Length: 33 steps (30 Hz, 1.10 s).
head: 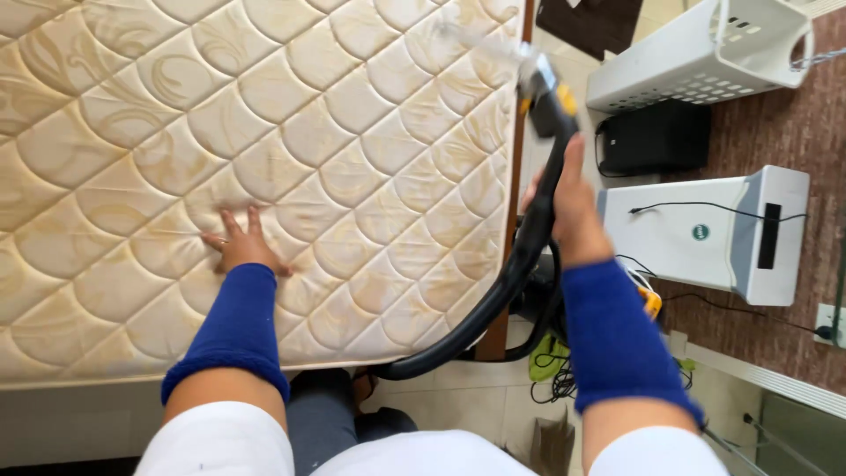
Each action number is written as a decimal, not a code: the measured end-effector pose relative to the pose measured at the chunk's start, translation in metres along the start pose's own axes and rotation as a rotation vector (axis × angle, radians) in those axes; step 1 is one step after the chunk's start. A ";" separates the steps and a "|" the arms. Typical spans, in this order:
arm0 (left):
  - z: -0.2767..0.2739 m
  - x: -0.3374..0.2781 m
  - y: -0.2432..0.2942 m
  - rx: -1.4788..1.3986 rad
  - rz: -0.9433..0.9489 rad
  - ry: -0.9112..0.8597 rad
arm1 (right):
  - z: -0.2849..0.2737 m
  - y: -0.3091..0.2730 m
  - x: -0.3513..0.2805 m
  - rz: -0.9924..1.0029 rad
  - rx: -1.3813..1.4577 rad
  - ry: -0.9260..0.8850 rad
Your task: Cleaning a stained mattress using a vacuum extractor and cleaning solution.
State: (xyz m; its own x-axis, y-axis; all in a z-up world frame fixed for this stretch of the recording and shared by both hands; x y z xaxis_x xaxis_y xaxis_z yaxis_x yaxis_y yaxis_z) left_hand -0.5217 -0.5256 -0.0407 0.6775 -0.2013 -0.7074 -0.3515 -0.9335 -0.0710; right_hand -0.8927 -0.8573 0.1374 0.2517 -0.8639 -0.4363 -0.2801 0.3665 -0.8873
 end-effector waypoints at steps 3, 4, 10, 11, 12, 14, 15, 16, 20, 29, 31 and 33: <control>0.003 0.010 0.001 0.028 0.026 -0.055 | 0.017 -0.052 0.078 -0.025 0.033 0.010; 0.002 0.013 0.001 0.035 0.029 -0.095 | 0.021 -0.064 0.097 0.009 0.049 0.023; 0.008 0.020 0.005 0.083 0.060 -0.115 | 0.029 -0.110 0.160 0.033 -0.009 0.081; 0.006 0.021 0.008 0.084 0.051 -0.100 | 0.031 -0.120 0.168 -0.012 -0.041 0.062; 0.002 0.024 0.012 0.083 0.054 -0.096 | 0.033 -0.124 0.172 -0.016 -0.040 0.064; 0.007 0.021 0.010 0.109 0.015 -0.156 | 0.038 -0.126 0.173 -0.047 -0.057 -0.005; 0.033 0.044 0.012 0.107 0.008 -0.163 | 0.042 -0.124 0.172 -0.040 -0.062 -0.012; 0.055 0.065 0.014 0.180 0.014 -0.085 | 0.050 -0.123 0.170 -0.030 -0.018 -0.073; -0.020 0.039 0.095 0.409 0.241 -0.186 | 0.094 -0.140 0.161 -0.051 0.006 -0.267; -0.151 -0.085 0.277 -0.997 0.969 -0.078 | 0.169 -0.139 0.153 -0.002 0.087 -0.374; -0.137 -0.088 0.275 -1.078 0.974 -0.103 | 0.189 -0.138 0.156 -0.024 0.077 -0.409; -0.134 -0.087 0.268 -1.162 0.975 -0.129 | 0.212 -0.135 0.156 -0.041 0.065 -0.445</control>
State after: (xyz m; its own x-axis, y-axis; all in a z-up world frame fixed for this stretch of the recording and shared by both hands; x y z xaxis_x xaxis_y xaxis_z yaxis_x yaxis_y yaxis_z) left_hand -0.5887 -0.7982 0.0964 0.4077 -0.8890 -0.2086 0.1146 -0.1769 0.9775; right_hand -0.6188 -0.9685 0.1572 0.6394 -0.6505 -0.4098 -0.2061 0.3684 -0.9065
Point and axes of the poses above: each hand's wrist, its own x-axis towards the middle knuckle, its own z-axis out of the palm, y = z × x, the point moved 5 cm from there along x, towards the middle knuckle, and after that the axes turned 7 degrees about -z, right-handed, at the moved point
